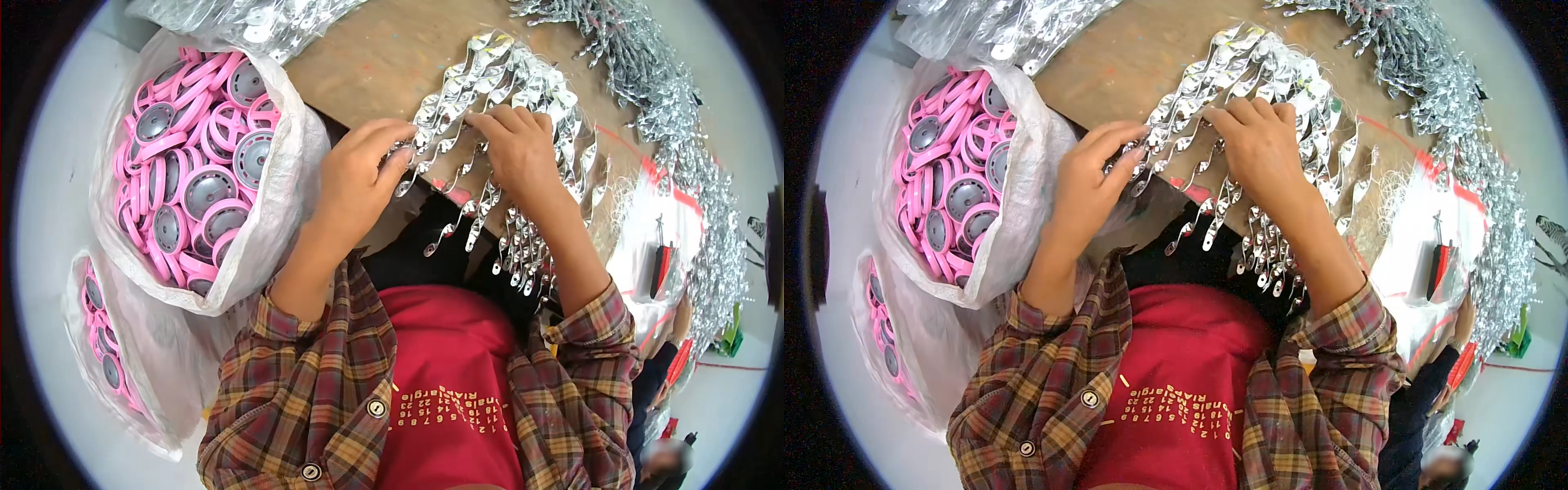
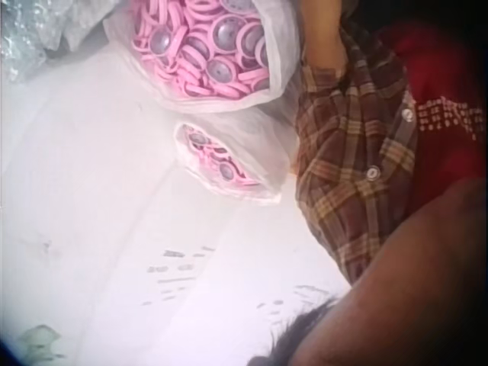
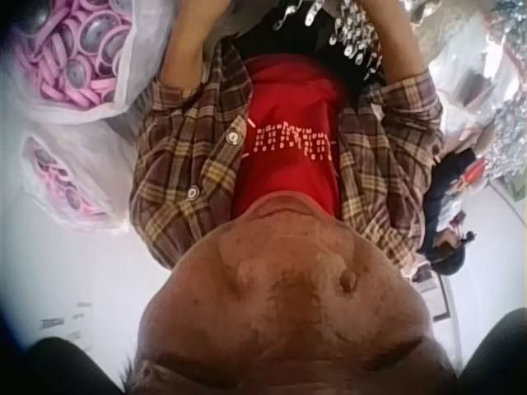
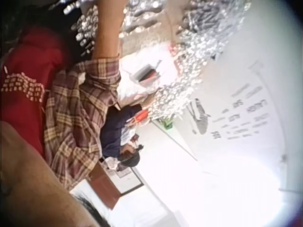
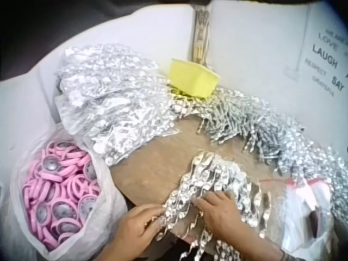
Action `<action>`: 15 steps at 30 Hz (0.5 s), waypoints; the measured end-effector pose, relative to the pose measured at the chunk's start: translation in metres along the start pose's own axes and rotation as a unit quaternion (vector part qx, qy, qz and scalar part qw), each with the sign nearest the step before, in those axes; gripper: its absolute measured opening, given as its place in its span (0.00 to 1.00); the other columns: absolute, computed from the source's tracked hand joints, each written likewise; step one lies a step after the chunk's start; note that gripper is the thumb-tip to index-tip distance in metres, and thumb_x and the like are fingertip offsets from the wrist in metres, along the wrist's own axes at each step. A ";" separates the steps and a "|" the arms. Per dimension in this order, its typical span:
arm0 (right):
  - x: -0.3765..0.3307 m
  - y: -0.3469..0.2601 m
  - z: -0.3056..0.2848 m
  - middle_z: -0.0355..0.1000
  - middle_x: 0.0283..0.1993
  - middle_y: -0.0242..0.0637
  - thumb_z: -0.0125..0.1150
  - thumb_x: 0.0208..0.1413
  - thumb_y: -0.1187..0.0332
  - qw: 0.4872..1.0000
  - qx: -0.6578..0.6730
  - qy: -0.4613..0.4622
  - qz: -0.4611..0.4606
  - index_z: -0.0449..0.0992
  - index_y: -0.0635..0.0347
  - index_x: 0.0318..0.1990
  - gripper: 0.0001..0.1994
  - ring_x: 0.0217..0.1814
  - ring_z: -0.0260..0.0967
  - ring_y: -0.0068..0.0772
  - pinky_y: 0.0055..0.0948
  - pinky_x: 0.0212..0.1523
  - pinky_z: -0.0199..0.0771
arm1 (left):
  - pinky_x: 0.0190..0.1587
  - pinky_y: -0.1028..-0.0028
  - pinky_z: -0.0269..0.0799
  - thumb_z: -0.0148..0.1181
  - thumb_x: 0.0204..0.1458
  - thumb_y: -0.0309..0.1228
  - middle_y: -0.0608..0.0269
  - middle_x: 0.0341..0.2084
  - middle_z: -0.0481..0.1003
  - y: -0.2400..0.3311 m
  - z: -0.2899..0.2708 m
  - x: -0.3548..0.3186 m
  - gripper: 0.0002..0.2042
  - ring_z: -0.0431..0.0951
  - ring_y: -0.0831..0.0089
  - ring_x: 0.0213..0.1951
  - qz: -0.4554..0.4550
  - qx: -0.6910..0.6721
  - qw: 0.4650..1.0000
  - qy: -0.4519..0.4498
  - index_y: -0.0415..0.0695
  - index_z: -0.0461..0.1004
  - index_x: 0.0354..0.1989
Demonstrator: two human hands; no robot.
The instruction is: Preparing and packaging silver leaf-shaped decorative items into plastic bags.
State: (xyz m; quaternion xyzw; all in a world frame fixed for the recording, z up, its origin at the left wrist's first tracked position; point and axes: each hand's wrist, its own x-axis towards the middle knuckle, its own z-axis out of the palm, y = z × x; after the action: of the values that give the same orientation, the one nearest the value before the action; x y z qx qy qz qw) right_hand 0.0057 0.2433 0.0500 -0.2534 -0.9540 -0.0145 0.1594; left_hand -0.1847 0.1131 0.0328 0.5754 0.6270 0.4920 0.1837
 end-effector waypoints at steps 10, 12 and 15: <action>-0.005 0.001 -0.006 0.72 0.44 0.30 0.54 0.41 0.78 0.999 -0.012 -0.019 -0.028 0.75 0.51 0.42 0.18 0.45 0.67 0.33 0.35 0.47 0.59 | 0.36 0.74 0.72 0.55 0.50 0.20 0.56 0.35 0.76 -0.007 0.003 0.001 0.12 0.77 0.69 0.33 -0.104 -0.116 0.988 0.003 0.39 0.76 0.44; -0.007 0.005 -0.005 0.72 0.43 0.28 0.54 0.42 0.79 0.999 -0.018 -0.032 -0.022 0.74 0.51 0.42 0.17 0.44 0.67 0.32 0.34 0.47 0.59 | 0.35 0.75 0.72 0.54 0.50 0.19 0.56 0.34 0.75 -0.008 0.004 0.000 0.13 0.77 0.72 0.31 -0.115 -0.140 0.983 0.014 0.38 0.75 0.45; -0.002 -0.001 -0.008 0.71 0.41 0.27 0.53 0.43 0.79 0.999 -0.026 -0.005 0.025 0.74 0.50 0.43 0.17 0.44 0.67 0.31 0.33 0.46 0.58 | 0.34 0.76 0.72 0.54 0.50 0.19 0.56 0.33 0.75 -0.008 0.004 0.000 0.13 0.77 0.73 0.30 -0.084 -0.127 0.988 0.030 0.38 0.75 0.44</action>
State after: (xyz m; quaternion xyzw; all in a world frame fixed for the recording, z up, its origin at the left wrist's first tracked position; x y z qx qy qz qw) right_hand 0.0095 0.2405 0.0567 -0.2812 -0.9475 -0.0344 0.1485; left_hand -0.1858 0.1163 0.0248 0.4775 0.6110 0.5672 0.2774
